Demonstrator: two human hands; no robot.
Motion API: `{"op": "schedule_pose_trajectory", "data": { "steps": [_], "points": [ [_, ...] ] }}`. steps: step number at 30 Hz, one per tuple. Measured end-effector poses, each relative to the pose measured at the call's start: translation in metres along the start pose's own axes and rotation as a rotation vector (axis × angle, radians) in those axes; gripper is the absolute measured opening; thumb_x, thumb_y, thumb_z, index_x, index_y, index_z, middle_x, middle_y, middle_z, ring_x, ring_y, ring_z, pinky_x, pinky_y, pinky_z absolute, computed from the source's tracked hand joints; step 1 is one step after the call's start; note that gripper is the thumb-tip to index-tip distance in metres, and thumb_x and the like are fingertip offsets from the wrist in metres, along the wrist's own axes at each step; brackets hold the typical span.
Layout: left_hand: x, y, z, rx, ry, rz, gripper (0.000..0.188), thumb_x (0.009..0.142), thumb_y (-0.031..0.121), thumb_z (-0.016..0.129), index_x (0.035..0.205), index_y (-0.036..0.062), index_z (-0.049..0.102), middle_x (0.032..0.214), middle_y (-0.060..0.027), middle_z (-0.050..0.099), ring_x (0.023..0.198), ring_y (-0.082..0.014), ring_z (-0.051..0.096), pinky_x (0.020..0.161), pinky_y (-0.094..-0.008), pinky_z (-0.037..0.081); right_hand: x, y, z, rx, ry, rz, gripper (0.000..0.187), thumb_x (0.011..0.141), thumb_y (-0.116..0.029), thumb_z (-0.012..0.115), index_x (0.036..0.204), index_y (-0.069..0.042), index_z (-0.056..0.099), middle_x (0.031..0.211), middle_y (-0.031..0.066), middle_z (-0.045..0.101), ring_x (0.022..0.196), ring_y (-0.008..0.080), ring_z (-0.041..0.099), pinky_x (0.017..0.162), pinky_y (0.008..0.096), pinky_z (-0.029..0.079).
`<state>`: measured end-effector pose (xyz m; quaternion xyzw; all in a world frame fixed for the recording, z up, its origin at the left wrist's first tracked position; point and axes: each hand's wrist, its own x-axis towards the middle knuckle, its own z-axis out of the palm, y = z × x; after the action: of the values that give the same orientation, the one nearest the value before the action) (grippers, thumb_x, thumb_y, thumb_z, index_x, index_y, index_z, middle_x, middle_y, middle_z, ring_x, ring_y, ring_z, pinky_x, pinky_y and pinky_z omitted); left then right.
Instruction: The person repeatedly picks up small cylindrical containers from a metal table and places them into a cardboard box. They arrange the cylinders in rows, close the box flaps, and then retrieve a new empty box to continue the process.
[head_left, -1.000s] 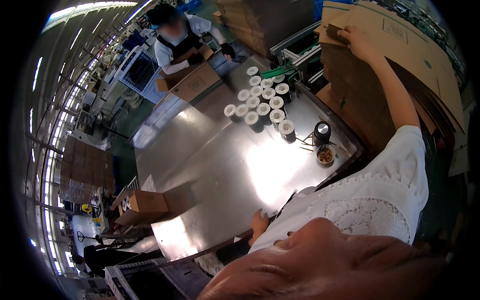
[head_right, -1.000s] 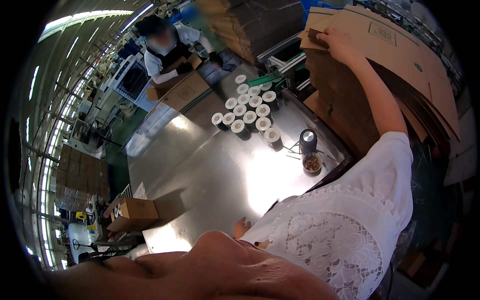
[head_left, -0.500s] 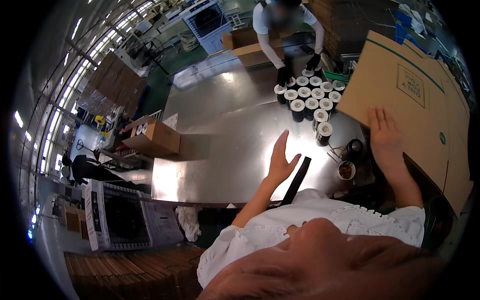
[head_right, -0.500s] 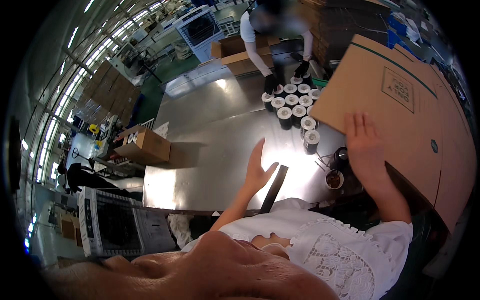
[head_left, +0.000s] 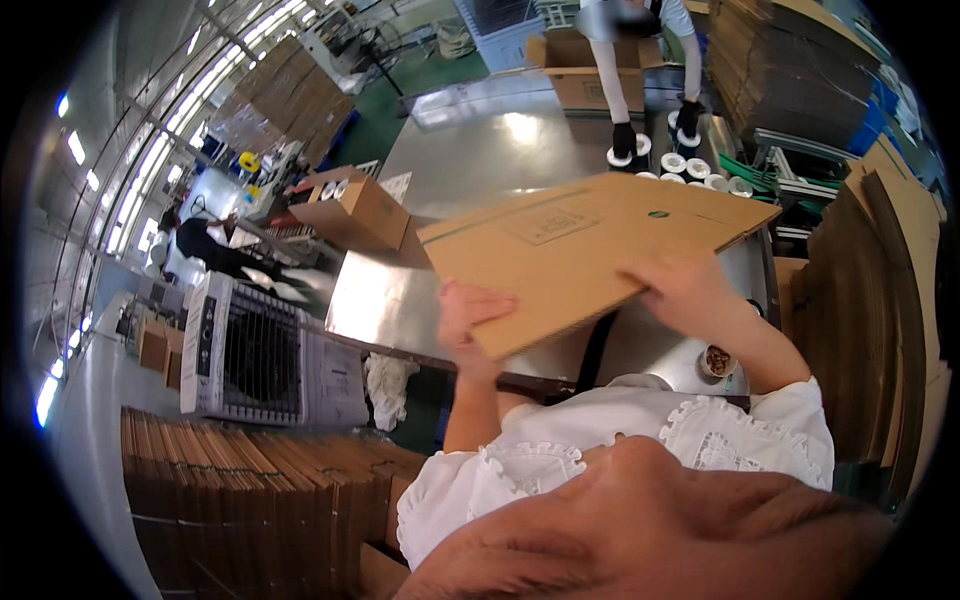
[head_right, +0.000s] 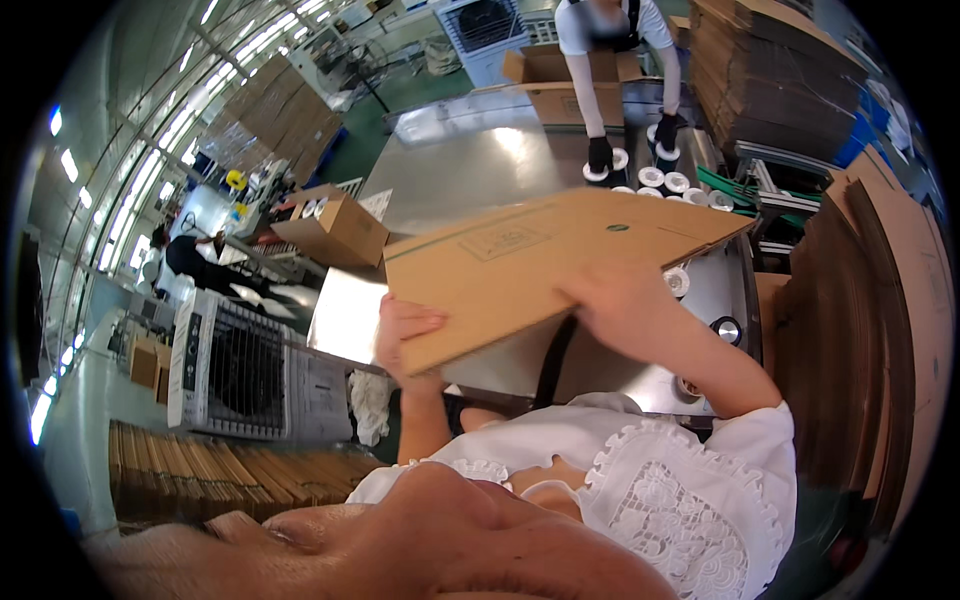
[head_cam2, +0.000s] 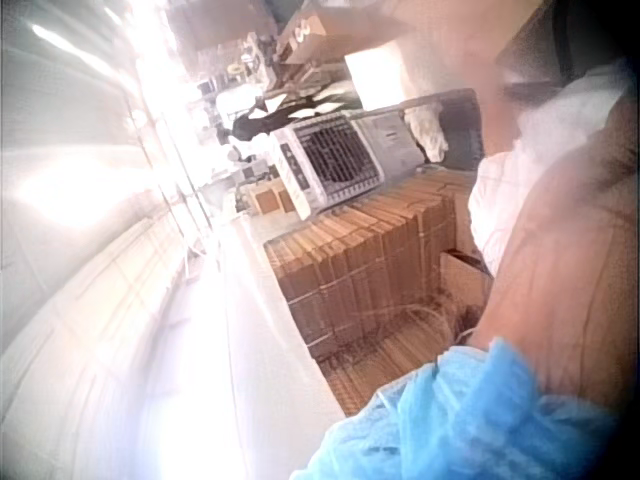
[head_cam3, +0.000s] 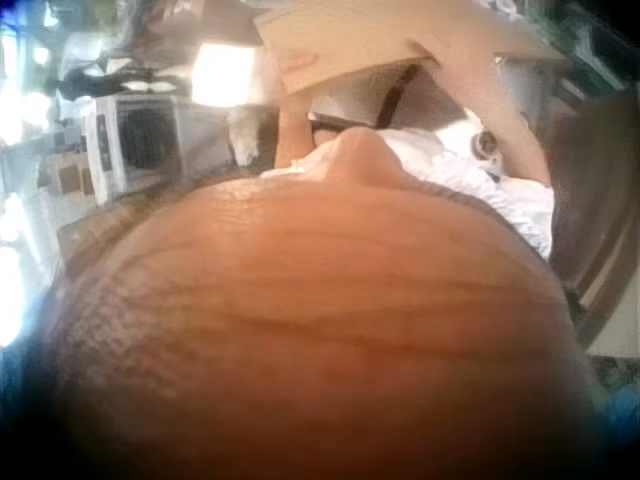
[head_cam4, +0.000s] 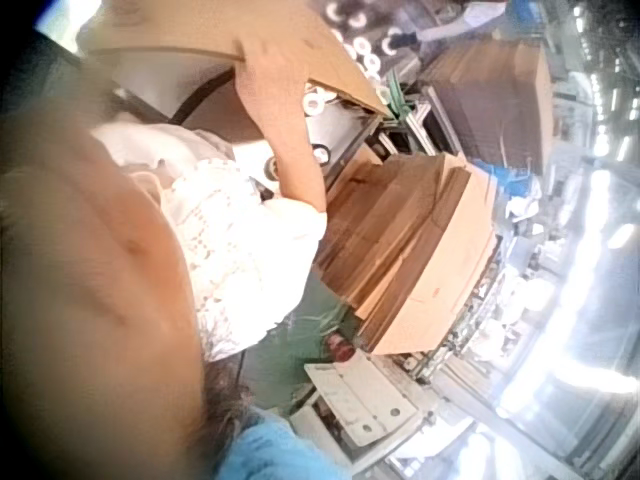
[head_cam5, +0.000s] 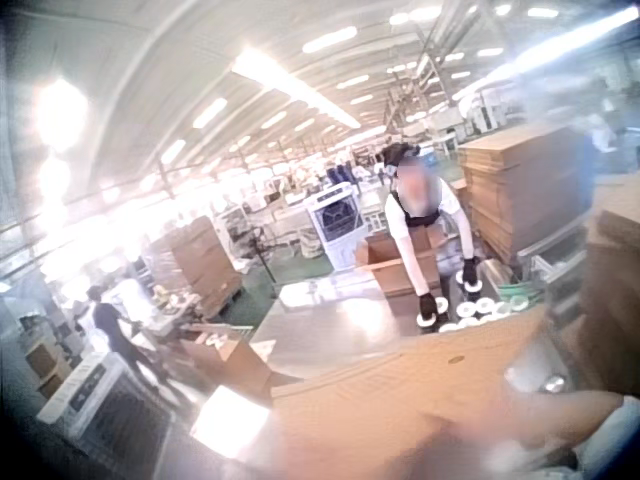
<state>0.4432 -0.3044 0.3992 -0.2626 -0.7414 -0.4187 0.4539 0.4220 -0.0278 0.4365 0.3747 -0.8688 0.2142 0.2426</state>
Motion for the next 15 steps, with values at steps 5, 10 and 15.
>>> {"op": "schedule_pose_trajectory", "data": {
  "steps": [5, 10, 15],
  "points": [
    [-0.068, -0.077, -0.072, -0.288, 0.14, -0.522, 0.014, 0.079, 0.016, 0.068, 0.083, 0.0026, 0.063, 0.081, -0.0042, 0.062, 0.078, -0.0133, 0.056, 0.095, -0.0396, 0.036, -0.032, 0.048, 0.042, -0.086, 0.077, 0.252, 0.028, 0.065, -0.018, 0.076, 0.084, -0.006, 0.06, 0.079, 0.0099, 0.063, 0.077, 0.0272, 0.061, 0.089, 0.0416, 0.044],
    [-0.152, -0.144, -0.071, -0.463, 0.284, -1.111, 0.03, 0.087, 0.015, 0.062, 0.112, -0.0018, 0.057, 0.105, -0.0065, 0.062, 0.1, -0.0147, 0.056, 0.088, -0.0285, 0.042, -0.068, 0.054, 0.073, 0.034, -0.052, 0.473, 0.024, 0.069, -0.021, 0.075, 0.078, -0.005, 0.06, 0.072, 0.0078, 0.062, 0.07, 0.0266, 0.057, 0.084, 0.0414, 0.043],
    [-0.121, -0.098, -0.007, 0.483, 0.063, -0.63, 0.072, 0.071, 0.013, 0.073, 0.134, 0.0081, 0.041, 0.139, -0.0185, 0.037, 0.132, -0.0362, 0.03, 0.108, -0.0467, 0.024, -0.086, 0.044, 0.096, -0.131, 0.019, 0.323, 0.025, 0.072, -0.022, 0.073, 0.083, -0.006, 0.059, 0.076, 0.008, 0.06, 0.076, 0.0277, 0.055, 0.078, 0.0397, 0.04]
  ]
}}
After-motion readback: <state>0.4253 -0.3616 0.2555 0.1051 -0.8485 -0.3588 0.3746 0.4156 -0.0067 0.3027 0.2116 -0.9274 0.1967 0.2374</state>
